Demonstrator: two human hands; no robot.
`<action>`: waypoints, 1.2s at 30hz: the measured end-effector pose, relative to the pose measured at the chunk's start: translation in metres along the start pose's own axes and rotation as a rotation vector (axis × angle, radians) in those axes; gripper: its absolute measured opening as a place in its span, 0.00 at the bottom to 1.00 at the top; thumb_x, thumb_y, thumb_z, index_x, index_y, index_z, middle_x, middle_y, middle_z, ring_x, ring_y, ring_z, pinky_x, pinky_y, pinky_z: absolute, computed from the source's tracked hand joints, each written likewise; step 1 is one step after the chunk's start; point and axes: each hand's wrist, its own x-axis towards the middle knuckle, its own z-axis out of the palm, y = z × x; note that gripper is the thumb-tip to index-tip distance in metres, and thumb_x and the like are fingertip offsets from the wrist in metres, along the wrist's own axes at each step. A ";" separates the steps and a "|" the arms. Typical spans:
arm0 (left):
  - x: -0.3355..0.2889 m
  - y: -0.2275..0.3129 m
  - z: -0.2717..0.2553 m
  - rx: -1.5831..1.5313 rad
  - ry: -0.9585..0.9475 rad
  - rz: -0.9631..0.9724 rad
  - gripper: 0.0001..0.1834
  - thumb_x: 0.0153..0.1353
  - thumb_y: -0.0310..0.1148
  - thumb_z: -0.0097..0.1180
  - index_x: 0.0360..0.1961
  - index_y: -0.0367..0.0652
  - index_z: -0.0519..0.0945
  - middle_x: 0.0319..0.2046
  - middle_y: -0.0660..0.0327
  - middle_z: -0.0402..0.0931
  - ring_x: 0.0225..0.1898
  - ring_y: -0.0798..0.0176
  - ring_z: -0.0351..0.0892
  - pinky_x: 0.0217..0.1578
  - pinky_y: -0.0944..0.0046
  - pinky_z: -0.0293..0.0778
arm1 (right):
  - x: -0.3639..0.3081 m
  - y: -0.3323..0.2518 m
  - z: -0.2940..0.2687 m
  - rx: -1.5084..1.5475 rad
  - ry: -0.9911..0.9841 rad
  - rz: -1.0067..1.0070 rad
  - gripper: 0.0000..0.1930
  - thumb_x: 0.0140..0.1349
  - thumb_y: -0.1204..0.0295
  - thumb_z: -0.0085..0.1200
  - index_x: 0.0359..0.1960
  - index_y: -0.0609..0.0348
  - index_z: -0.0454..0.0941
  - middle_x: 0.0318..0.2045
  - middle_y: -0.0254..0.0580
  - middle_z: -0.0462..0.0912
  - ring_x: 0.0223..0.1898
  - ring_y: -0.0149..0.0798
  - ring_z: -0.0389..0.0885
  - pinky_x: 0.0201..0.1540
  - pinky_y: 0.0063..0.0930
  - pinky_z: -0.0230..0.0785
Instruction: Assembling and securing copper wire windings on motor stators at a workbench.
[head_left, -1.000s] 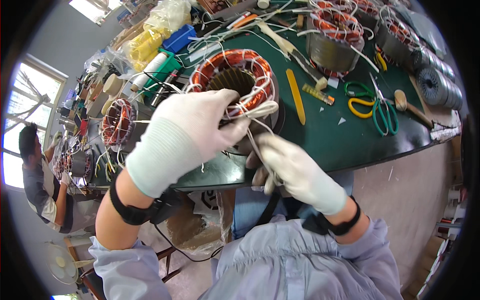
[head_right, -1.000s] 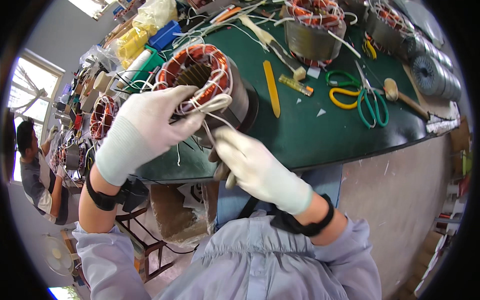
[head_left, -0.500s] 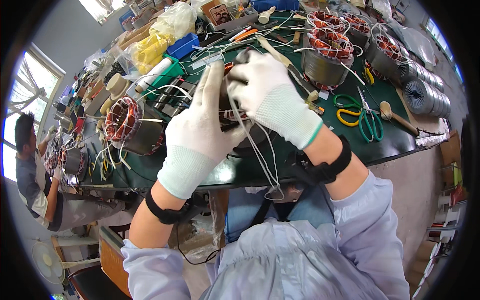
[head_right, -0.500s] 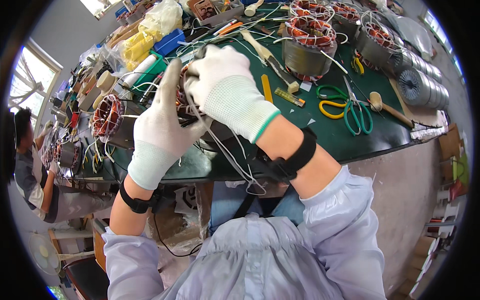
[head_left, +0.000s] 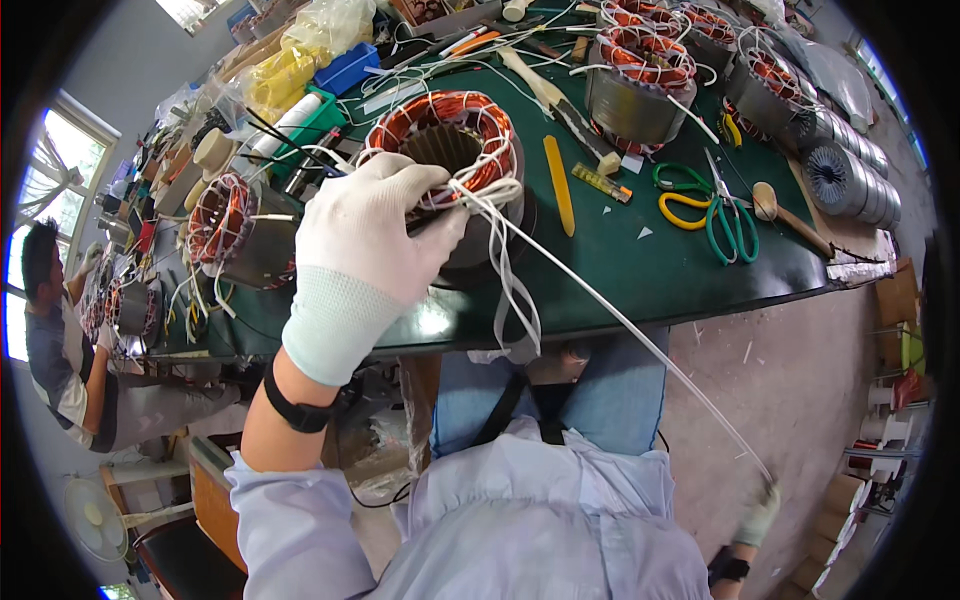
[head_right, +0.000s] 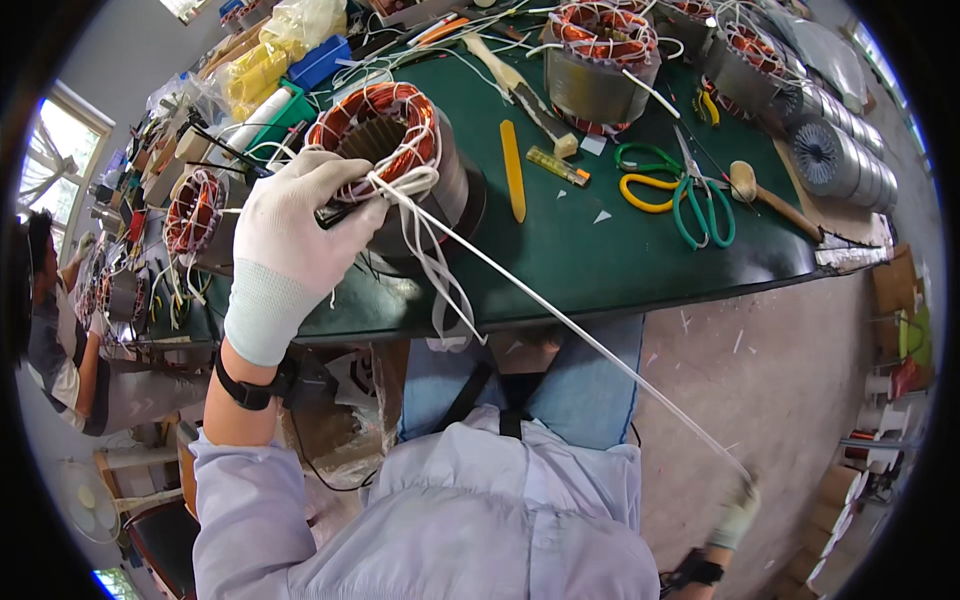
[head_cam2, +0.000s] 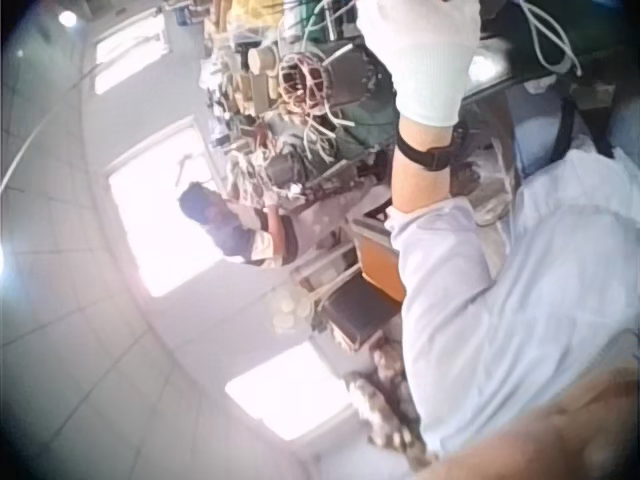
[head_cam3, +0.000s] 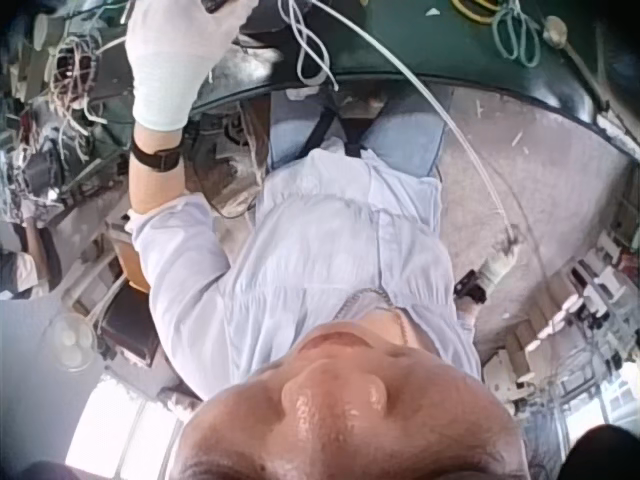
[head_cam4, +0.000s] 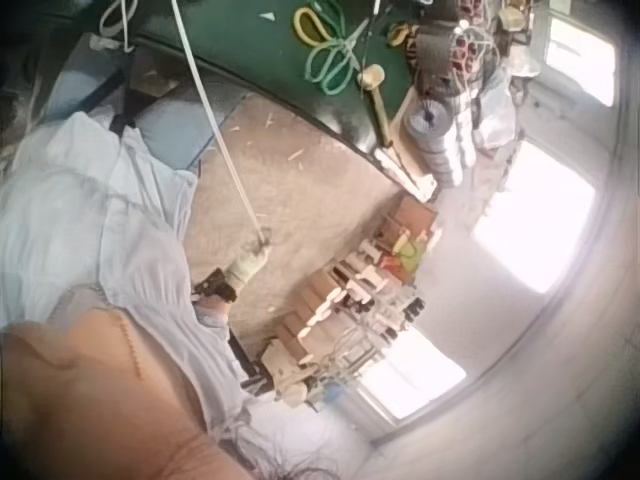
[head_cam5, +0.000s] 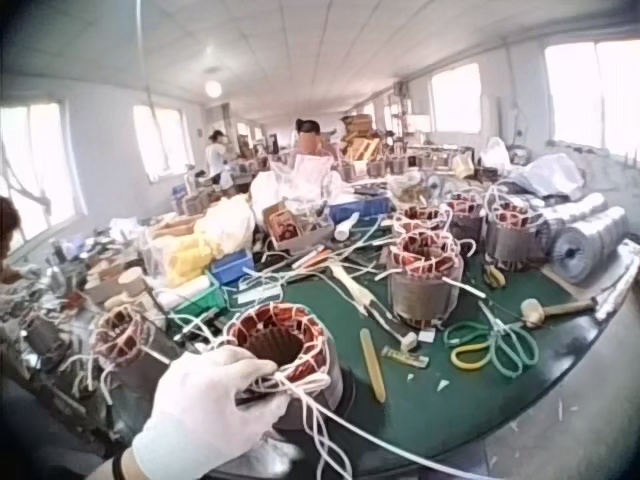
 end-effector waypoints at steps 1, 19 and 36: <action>0.000 0.001 -0.001 -0.004 -0.002 0.005 0.15 0.52 0.34 0.69 0.41 0.41 0.87 0.38 0.57 0.83 0.40 0.51 0.84 0.42 0.57 0.78 | 0.021 0.052 -0.122 -0.842 -0.053 -0.534 0.22 0.70 0.70 0.43 0.62 0.64 0.75 0.59 0.51 0.77 0.55 0.45 0.79 0.54 0.31 0.75; -0.001 -0.012 0.018 -0.095 0.090 0.029 0.13 0.49 0.31 0.70 0.37 0.40 0.86 0.34 0.55 0.81 0.35 0.52 0.83 0.38 0.59 0.77 | -0.104 -0.319 0.441 0.118 -1.241 -0.132 0.22 0.75 0.62 0.49 0.59 0.69 0.74 0.36 0.39 0.85 0.26 0.21 0.77 0.27 0.16 0.67; -0.002 -0.015 0.029 -0.163 0.080 0.026 0.16 0.48 0.31 0.72 0.40 0.45 0.86 0.32 0.58 0.76 0.34 0.54 0.77 0.36 0.59 0.73 | -0.140 -0.279 0.447 0.643 -1.323 -0.201 0.28 0.70 0.42 0.50 0.34 0.61 0.74 0.37 0.37 0.78 0.25 0.23 0.66 0.26 0.18 0.60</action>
